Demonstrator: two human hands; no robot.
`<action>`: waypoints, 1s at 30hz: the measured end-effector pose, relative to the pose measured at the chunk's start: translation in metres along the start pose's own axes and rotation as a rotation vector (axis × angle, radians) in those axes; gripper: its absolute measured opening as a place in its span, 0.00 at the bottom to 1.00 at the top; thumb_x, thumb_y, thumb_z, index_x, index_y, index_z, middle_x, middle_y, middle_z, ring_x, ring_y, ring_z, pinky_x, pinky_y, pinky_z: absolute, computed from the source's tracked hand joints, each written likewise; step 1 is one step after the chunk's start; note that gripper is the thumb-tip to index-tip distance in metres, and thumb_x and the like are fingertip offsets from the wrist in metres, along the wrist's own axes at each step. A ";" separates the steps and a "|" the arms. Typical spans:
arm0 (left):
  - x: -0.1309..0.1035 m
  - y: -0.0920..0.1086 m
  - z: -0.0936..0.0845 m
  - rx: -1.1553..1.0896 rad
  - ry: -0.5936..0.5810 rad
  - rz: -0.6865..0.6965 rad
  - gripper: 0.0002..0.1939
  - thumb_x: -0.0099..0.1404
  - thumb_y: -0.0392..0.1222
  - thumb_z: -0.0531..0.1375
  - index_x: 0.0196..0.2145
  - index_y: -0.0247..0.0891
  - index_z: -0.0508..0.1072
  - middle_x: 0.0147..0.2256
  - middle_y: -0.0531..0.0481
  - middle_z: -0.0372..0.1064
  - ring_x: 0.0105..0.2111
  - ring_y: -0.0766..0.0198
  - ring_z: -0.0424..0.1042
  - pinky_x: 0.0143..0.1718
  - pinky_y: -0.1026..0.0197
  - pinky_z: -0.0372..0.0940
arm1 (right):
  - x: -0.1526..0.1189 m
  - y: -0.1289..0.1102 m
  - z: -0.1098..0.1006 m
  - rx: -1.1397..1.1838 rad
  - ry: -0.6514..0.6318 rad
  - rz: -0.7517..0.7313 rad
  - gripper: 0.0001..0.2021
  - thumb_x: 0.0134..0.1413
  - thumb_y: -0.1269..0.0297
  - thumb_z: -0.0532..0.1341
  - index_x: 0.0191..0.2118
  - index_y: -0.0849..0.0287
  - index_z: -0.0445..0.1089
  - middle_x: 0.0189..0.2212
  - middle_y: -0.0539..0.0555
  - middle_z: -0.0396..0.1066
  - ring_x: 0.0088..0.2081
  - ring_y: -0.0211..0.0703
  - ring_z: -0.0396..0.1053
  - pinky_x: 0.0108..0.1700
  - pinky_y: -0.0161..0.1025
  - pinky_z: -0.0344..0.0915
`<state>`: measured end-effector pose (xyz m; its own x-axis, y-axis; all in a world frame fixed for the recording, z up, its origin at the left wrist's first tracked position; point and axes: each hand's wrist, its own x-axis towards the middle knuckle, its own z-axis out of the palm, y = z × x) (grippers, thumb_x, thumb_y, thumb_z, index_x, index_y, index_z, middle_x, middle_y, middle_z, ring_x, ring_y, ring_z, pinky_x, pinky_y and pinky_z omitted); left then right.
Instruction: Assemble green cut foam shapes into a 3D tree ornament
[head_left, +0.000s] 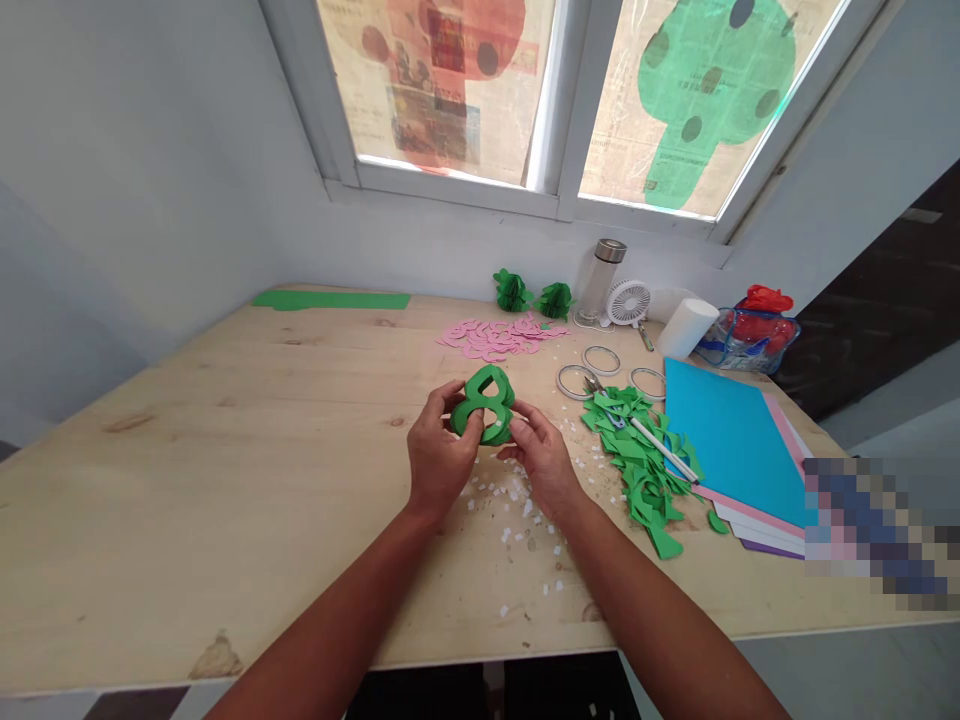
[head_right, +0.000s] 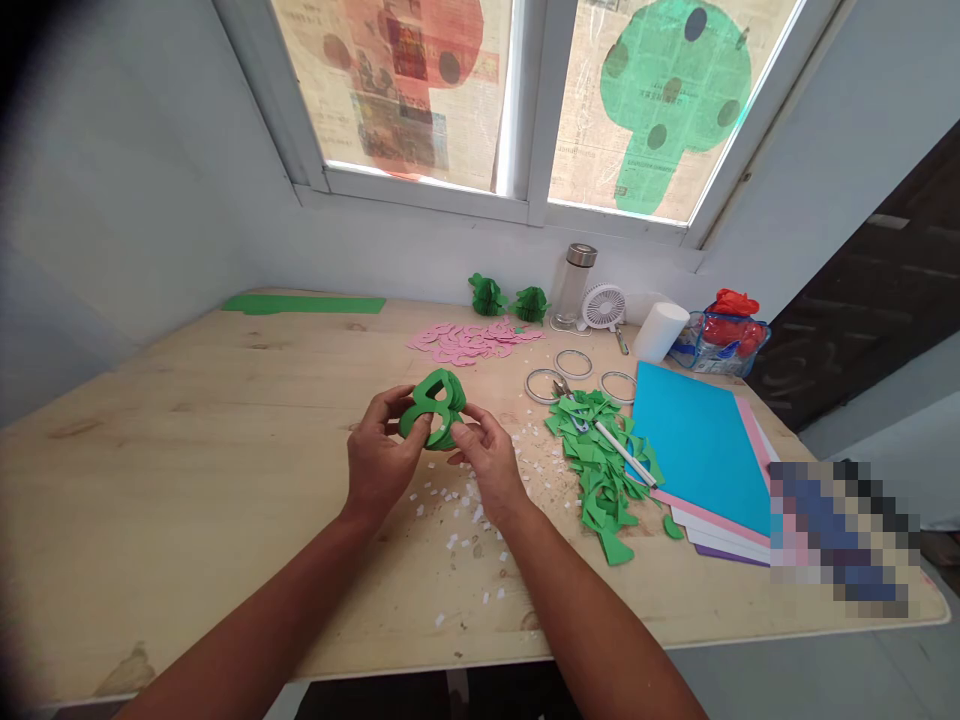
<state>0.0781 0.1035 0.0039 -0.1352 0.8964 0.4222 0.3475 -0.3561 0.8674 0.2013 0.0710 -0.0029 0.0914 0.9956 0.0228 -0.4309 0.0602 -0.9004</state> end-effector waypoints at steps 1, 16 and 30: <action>0.000 0.000 0.000 0.029 0.007 0.023 0.18 0.56 0.40 0.59 0.46 0.42 0.68 0.40 0.48 0.72 0.39 0.57 0.73 0.37 0.59 0.67 | -0.001 0.000 0.001 -0.018 -0.012 -0.010 0.23 0.43 0.56 0.67 0.47 0.56 0.70 0.28 0.50 0.73 0.32 0.38 0.70 0.30 0.31 0.65; 0.000 -0.006 0.000 0.195 -0.059 0.198 0.22 0.58 0.41 0.59 0.51 0.38 0.65 0.45 0.42 0.69 0.45 0.52 0.69 0.46 0.52 0.64 | 0.005 0.006 -0.001 -0.085 0.144 -0.023 0.15 0.38 0.69 0.64 0.38 0.59 0.72 0.26 0.49 0.74 0.26 0.34 0.66 0.26 0.30 0.61; -0.004 0.002 0.004 0.287 -0.142 0.619 0.06 0.62 0.38 0.58 0.32 0.43 0.76 0.32 0.48 0.75 0.42 0.52 0.68 0.48 0.46 0.57 | 0.007 0.004 0.000 -0.063 0.176 -0.095 0.15 0.38 0.69 0.65 0.38 0.58 0.72 0.26 0.49 0.75 0.29 0.36 0.70 0.29 0.31 0.65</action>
<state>0.0826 0.1005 0.0028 0.2827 0.5836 0.7613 0.5553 -0.7467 0.3662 0.2000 0.0778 -0.0059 0.2870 0.9572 0.0375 -0.3567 0.1431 -0.9232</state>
